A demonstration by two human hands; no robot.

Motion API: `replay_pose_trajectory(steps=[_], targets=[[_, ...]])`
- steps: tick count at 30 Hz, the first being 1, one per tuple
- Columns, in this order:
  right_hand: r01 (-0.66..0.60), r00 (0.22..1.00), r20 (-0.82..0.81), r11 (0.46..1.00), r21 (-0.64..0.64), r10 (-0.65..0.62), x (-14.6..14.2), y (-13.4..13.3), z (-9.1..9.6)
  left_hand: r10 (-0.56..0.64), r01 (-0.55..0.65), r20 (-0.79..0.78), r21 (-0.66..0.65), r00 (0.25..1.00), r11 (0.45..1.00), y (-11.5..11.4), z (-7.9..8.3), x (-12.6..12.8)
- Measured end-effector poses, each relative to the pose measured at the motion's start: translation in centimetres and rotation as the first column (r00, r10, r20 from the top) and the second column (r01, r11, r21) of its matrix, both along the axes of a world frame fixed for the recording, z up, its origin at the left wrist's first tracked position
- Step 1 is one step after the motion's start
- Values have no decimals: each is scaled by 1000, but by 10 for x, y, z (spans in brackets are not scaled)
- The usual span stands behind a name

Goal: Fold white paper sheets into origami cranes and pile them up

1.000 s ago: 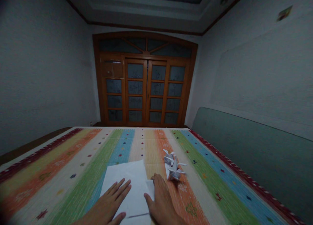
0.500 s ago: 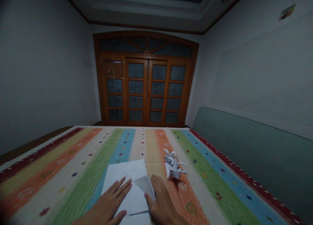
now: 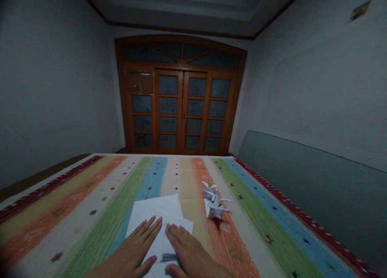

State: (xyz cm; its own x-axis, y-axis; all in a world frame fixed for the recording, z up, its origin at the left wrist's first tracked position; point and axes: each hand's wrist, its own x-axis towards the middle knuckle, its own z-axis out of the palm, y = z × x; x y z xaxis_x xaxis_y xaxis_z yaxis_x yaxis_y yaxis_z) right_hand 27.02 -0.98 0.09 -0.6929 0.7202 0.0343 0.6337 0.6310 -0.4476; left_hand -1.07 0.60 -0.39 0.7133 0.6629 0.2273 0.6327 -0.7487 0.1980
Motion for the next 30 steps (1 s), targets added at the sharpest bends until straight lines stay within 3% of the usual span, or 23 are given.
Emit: replay_pose_trajectory(steps=[6, 11, 16, 20, 23, 26, 30], targets=[[-97, 995, 23, 995, -25, 97, 4, 11, -11, -8, 8, -11, 7, 1000, 1000, -1, 2, 1], [-115, 992, 44, 993, 8, 115, 2, 11, -7, -62, 62, -1, 27, 998, 998, -3, 7, 3], [-137, 989, 75, 976, 172, 126, 2, 10, -22, -117, 118, -29, 13, 993, 993, -6, 13, 3], [-132, 988, 131, 888, 441, 82, -2, 12, -50, -127, 127, -28, 18, 992, 992, -5, 12, 1], [-140, 983, 182, 804, 577, 40, -6, 11, -60, -128, 129, -32, 26, 991, 991, -4, 9, 0], [-163, 980, 193, 742, 650, 46, -8, 10, -59, -126, 127, -34, 25, 991, 992, -3, 8, -1], [-177, 979, 199, 710, 682, 53, -6, 9, -59, -137, 138, -32, 24, 990, 990, -2, 11, -1]])
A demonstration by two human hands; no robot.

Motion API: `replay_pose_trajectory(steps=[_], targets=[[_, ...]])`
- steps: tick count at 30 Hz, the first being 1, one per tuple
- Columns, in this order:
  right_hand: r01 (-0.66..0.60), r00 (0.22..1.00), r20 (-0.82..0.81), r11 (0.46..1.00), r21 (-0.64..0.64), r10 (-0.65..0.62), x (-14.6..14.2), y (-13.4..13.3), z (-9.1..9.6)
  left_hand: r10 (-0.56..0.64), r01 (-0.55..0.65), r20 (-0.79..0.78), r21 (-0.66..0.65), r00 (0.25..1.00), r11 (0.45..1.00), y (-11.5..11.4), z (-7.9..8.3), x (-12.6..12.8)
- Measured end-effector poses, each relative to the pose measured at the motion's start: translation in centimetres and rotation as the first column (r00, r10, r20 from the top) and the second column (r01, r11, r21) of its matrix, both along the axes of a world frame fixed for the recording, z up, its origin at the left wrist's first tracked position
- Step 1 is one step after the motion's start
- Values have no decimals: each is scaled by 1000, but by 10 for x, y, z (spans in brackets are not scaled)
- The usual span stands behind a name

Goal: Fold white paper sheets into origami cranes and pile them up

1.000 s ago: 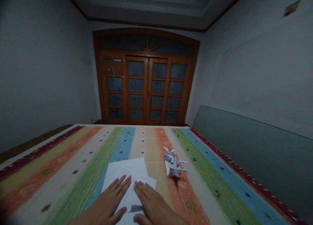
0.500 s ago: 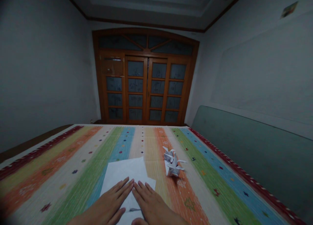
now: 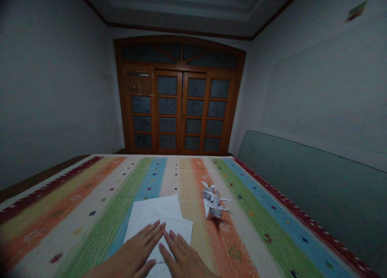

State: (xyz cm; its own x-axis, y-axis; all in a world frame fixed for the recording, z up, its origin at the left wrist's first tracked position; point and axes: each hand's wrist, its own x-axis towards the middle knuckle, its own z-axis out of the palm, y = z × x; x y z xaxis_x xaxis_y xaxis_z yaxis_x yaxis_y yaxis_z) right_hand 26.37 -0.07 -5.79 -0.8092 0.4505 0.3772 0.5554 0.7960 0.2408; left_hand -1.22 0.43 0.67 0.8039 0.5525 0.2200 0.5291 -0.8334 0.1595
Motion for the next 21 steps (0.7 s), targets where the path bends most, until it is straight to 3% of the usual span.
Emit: replay_pose_trajectory(steps=[13, 21], targets=[[-12, 1000, 23, 999, 37, 11, 0, 1, -4, -9, 8, 29, 47, 1000, 999, 1, -5, 0], [-17, 1000, -20, 991, -133, 14, 2, 2, -6, 7, -8, 31, 43, 1000, 999, -1, 0, 2]])
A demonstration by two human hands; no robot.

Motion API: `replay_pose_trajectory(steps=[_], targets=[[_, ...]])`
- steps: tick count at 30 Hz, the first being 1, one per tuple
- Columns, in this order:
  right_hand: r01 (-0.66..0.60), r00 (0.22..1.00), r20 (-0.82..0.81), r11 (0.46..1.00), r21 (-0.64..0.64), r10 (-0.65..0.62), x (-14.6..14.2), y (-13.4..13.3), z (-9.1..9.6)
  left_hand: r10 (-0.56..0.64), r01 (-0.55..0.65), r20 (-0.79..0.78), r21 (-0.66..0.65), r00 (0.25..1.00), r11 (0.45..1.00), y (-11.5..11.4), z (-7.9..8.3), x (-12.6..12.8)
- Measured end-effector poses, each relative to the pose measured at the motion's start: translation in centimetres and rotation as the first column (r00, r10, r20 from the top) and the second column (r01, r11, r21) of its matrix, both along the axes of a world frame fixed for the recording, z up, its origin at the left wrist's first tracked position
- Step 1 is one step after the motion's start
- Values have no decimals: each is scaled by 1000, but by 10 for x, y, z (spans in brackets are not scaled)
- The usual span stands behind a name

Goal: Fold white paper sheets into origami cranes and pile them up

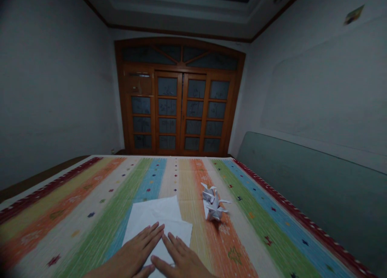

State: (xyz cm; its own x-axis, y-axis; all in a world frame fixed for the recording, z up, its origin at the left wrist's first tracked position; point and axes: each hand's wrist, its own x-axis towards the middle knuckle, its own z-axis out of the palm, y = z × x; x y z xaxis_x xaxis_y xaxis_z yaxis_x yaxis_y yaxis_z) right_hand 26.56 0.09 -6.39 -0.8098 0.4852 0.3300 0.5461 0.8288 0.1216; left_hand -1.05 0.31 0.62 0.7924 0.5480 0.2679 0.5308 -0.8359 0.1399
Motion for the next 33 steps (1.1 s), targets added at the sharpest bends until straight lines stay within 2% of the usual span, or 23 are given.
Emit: replay_pose_trajectory(steps=[10, 18, 23, 27, 33], targets=[[-4, 1000, -11, 999, -41, 3, 2, 5, 8, 0, 0, -1, 20, 1000, 1000, 8, -17, -2], [-3, 1000, -3, 998, -65, 3, 4, 11, 12, -1, 1, -31, -4, 1000, 1000, 10, -17, -2], [26, 1000, 7, 987, -159, -25, 4, 11, 17, 19, -20, -46, -21, 999, 1000, 8, -14, -1], [17, 998, -47, 967, -254, -30, 11, 10, 26, 28, -28, -25, -23, 999, 999, 6, -11, -1], [132, 987, -38, 918, -375, -158, 13, 9, 34, 74, -73, 4, -17, 997, 997, 7, -17, -2]])
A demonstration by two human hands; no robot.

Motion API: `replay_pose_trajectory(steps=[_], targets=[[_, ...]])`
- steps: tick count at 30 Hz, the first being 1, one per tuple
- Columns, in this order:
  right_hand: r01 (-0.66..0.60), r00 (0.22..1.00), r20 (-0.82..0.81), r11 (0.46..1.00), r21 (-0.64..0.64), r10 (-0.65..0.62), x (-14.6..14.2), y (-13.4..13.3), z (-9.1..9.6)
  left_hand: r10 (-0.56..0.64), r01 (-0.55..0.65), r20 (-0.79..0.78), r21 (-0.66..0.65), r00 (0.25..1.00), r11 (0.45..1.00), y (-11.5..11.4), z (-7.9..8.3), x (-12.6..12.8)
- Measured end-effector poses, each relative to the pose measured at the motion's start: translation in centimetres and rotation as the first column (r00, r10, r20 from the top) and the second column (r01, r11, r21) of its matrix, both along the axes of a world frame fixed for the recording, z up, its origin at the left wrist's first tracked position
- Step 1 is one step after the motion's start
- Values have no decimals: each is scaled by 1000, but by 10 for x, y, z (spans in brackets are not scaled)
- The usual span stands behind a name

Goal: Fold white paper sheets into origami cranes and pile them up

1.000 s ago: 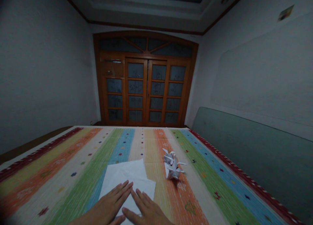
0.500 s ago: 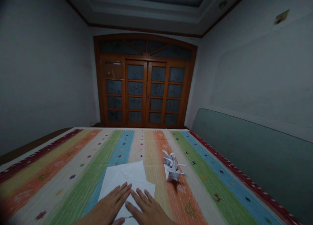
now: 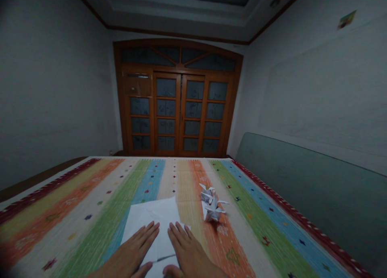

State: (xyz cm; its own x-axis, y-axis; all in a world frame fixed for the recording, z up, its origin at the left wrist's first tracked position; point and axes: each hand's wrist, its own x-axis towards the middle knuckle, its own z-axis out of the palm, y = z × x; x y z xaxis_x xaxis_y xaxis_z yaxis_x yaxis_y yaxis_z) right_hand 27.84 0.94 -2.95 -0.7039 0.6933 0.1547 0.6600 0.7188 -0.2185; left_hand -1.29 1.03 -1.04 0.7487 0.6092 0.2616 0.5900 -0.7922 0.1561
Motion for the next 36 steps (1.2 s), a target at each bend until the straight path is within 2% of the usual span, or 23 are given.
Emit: replay_pose_trajectory(steps=[6, 15, 20, 24, 31, 36], targets=[[70, 997, -12, 997, -17, -70, -1, 3, 0, 13, -13, 12, 18, 1000, 1000, 4, -11, -3], [78, 996, -49, 997, -14, -79, -1, 2, -1, 36, -36, 33, 11, 999, 999, 4, -10, -4], [144, 989, -24, 979, -145, -149, -6, -4, 13, 77, -78, 50, 13, 996, 997, 1, -12, -5], [181, 982, -17, 966, -183, -187, -11, -12, 26, 134, -133, 60, -18, 989, 991, -4, -8, -2], [205, 972, -99, 974, -95, -214, -11, -20, 29, 186, -181, 74, -76, 980, 981, -5, -2, 0], [175, 968, -190, 984, 33, -166, -8, -20, 25, 197, -197, 26, -10, 980, 980, -11, 10, 3]])
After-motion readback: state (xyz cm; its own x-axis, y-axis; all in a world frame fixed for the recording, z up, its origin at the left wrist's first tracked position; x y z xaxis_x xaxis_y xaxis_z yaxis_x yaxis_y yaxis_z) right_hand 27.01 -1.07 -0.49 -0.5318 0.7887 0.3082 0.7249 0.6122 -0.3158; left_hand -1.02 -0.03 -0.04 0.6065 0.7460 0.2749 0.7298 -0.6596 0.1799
